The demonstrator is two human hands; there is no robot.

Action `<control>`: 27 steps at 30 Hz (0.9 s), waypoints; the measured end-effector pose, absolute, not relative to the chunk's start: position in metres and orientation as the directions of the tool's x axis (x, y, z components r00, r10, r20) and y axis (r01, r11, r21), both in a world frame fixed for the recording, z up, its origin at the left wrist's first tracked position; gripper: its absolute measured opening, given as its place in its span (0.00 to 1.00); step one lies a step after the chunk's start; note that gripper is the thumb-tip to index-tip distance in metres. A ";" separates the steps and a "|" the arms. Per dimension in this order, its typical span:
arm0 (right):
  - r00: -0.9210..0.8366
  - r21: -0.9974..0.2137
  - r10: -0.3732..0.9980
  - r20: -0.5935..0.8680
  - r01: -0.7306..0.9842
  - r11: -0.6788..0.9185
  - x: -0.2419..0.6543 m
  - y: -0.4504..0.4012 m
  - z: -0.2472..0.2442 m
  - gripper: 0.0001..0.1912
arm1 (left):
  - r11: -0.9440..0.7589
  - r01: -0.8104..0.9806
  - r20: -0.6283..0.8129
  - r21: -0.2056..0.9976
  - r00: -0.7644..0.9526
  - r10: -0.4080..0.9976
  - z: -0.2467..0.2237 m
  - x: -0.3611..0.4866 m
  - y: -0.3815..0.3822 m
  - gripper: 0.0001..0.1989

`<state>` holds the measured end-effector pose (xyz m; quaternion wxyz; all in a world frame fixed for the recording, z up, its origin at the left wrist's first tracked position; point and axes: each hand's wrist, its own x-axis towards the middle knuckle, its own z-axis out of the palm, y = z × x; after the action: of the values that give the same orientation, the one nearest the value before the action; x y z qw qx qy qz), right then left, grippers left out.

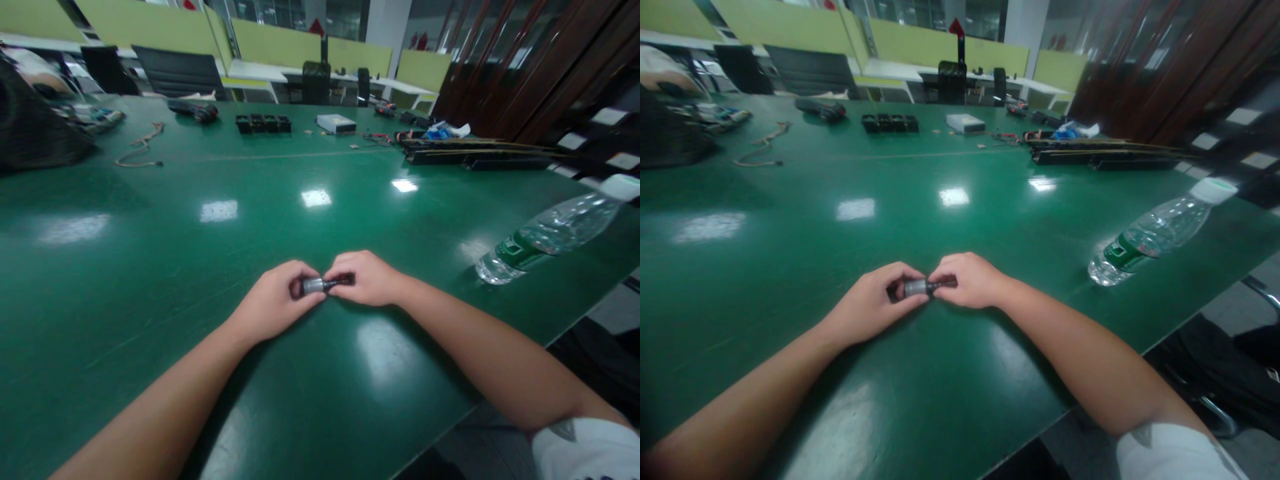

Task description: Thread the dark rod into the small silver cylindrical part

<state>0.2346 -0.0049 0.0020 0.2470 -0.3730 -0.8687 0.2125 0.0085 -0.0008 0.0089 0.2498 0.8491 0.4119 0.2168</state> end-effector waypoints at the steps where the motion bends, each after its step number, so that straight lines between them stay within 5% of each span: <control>1: -0.599 -0.553 0.753 0.270 0.544 0.631 0.235 -0.005 0.002 0.09 | -0.535 0.592 0.163 0.603 0.565 0.809 0.009 0.009 -0.001 0.14; 27: -0.608 -0.525 0.744 0.275 0.553 0.646 0.238 -0.005 0.003 0.09 | -0.519 0.602 0.140 0.607 0.562 0.815 0.009 0.009 -0.001 0.14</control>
<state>0.2383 -0.0046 0.0025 0.2414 -0.3710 -0.8746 0.1978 0.0087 -0.0013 0.0088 0.2552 0.8462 0.4187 0.2087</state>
